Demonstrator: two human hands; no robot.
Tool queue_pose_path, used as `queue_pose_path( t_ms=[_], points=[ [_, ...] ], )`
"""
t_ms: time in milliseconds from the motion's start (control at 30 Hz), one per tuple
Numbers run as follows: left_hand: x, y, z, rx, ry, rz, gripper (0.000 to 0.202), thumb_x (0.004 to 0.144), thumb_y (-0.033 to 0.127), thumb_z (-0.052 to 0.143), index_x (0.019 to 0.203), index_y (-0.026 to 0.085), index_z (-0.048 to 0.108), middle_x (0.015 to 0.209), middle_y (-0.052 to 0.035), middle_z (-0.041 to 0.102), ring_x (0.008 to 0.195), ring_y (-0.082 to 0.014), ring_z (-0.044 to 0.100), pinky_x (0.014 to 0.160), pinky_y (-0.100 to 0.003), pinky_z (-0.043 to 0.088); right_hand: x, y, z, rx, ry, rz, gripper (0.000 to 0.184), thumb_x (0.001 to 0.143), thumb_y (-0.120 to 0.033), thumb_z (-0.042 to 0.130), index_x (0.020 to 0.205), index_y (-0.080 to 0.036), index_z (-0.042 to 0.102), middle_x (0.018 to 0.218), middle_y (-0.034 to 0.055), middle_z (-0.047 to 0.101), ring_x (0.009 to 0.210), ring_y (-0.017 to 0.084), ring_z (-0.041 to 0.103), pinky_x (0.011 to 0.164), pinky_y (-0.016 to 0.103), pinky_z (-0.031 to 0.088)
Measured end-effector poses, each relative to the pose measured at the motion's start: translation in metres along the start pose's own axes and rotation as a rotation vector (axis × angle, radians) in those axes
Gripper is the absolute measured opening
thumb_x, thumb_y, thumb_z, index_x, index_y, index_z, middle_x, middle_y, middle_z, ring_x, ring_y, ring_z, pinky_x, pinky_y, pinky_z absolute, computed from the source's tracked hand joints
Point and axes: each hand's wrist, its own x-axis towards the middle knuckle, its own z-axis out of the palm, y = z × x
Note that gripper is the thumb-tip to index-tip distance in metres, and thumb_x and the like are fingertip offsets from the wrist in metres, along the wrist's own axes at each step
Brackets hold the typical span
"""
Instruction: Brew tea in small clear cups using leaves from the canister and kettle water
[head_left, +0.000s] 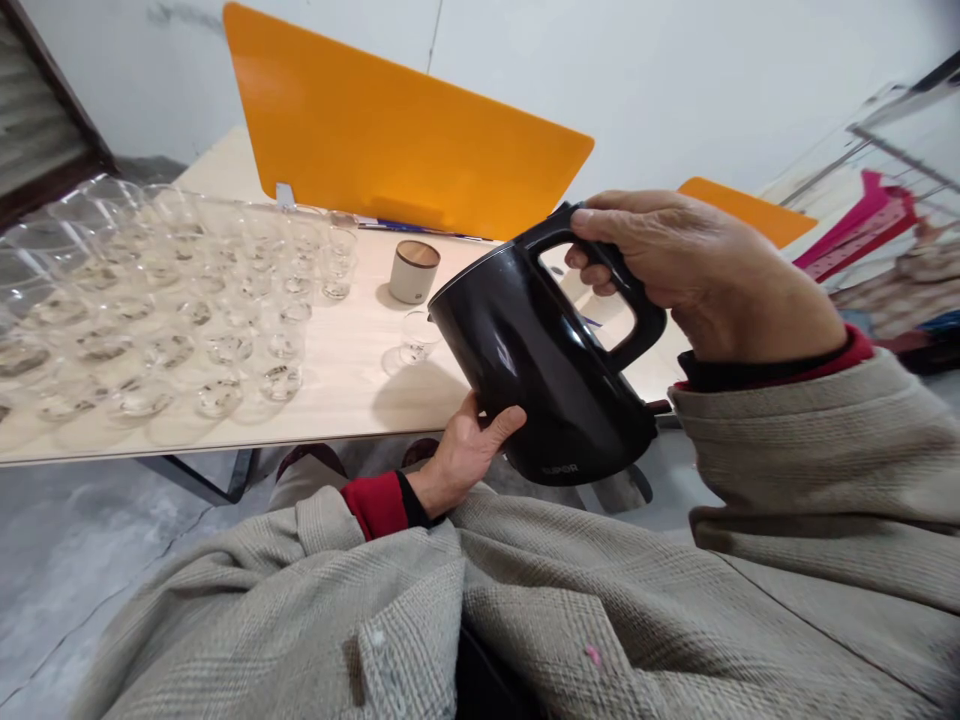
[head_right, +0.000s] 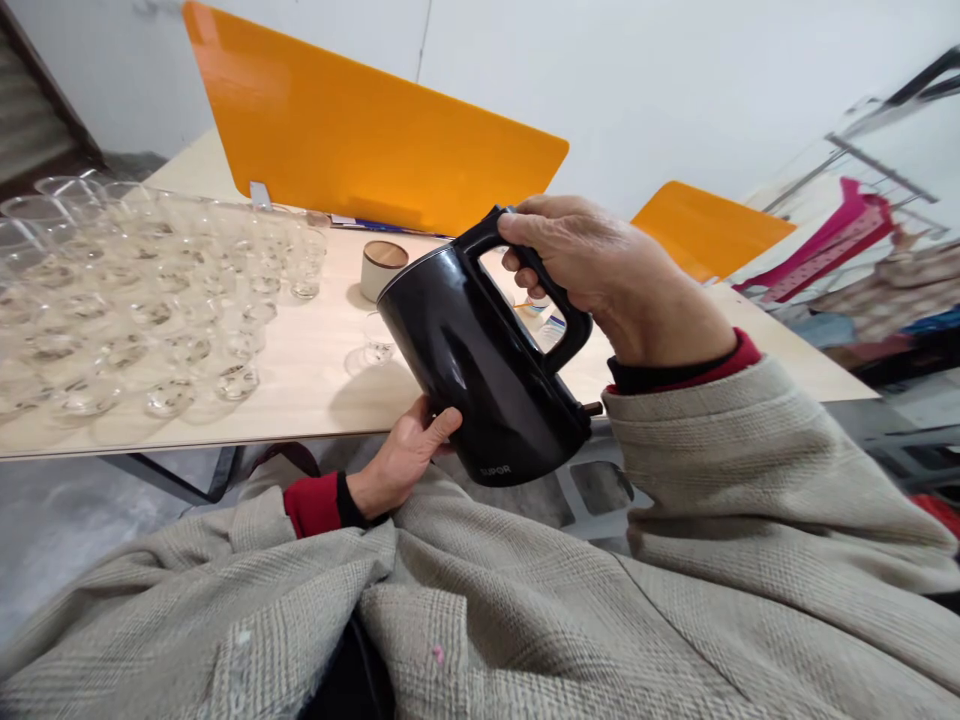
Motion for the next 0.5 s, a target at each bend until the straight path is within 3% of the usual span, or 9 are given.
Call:
queue_pose_path(
  t_ms=[267, 500],
  points=[
    [0.0024, -0.0021, -0.0023, -0.022, 0.014, 0.003, 0.073, 0.083, 0.068, 0.082, 0.136, 0.019, 0.065, 0.146, -0.0168, 0.069, 0.134, -0.0350, 0.065, 0.112, -0.054, 0.057, -0.0008, -0.0001, 0.0055, -0.002, -0.002, -0.097, 0.035, 0.106, -0.011, 0.056, 0.073, -0.021, 0.054, 0.078, 0.0005, 0.056, 0.062, 0.008, 0.050, 0.054, 0.014, 0.045],
    [0.0031, -0.0023, -0.0029, -0.037, 0.013, -0.006, 0.073, 0.083, 0.068, 0.082, 0.134, 0.018, 0.064, 0.147, -0.0173, 0.069, 0.134, -0.0347, 0.065, 0.111, -0.052, 0.057, 0.0074, -0.0022, 0.0109, -0.051, 0.037, 0.047, 0.029, 0.107, -0.013, 0.054, 0.078, -0.019, 0.058, 0.077, 0.0002, 0.054, 0.054, 0.005, 0.045, 0.045, 0.015, 0.037]
  ],
)
